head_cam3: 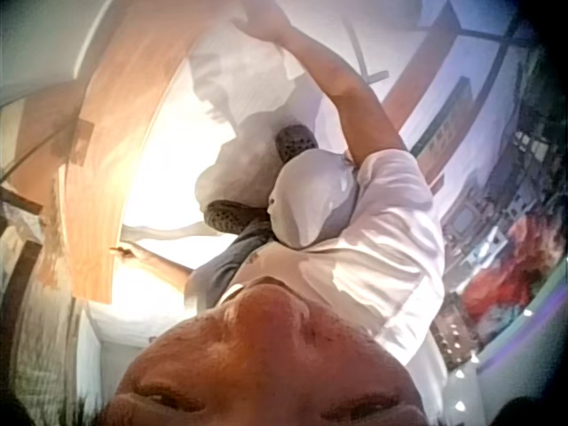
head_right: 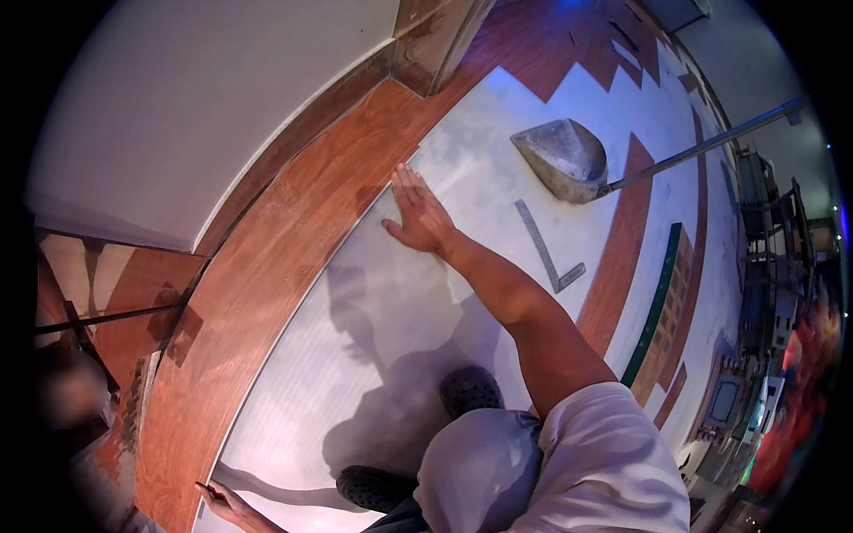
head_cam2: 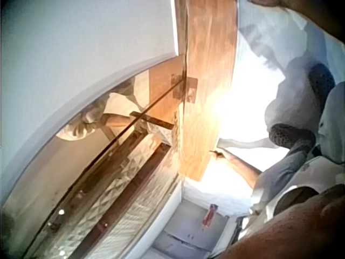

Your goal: The person aligns a flooring plank on the floor, marks the plank with a pencil, and then carries the plank to a table saw.

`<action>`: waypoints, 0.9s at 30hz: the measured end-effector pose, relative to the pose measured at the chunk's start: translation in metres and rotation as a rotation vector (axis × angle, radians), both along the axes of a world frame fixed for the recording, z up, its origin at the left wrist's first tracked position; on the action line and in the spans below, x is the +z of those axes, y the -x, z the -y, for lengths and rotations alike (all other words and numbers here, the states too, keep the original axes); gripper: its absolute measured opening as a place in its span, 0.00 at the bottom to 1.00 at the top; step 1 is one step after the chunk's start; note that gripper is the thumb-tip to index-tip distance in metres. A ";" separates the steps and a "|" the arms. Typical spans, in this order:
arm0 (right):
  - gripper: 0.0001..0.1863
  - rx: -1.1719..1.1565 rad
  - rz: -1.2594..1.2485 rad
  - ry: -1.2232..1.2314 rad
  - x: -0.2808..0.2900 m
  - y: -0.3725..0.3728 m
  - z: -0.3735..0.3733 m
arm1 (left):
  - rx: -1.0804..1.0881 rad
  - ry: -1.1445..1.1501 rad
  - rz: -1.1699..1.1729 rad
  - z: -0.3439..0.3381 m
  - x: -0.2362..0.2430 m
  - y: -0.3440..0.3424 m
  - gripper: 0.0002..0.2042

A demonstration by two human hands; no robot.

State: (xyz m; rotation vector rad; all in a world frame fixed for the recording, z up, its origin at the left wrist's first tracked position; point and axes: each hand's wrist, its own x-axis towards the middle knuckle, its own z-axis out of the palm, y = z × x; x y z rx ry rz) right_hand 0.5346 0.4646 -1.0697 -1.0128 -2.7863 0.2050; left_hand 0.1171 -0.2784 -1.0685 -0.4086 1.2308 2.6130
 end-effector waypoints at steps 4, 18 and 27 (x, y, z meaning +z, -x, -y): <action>0.48 -0.006 0.035 0.006 -0.001 -0.006 -0.001 | 0.069 0.139 0.024 -0.060 0.027 -0.013 0.15; 0.48 0.013 0.043 0.016 0.003 -0.005 0.000 | -0.003 0.460 -0.055 -0.035 0.020 -0.007 0.17; 0.48 0.009 0.034 0.027 0.003 -0.005 -0.001 | -0.044 0.600 -0.194 -0.038 0.021 -0.011 0.18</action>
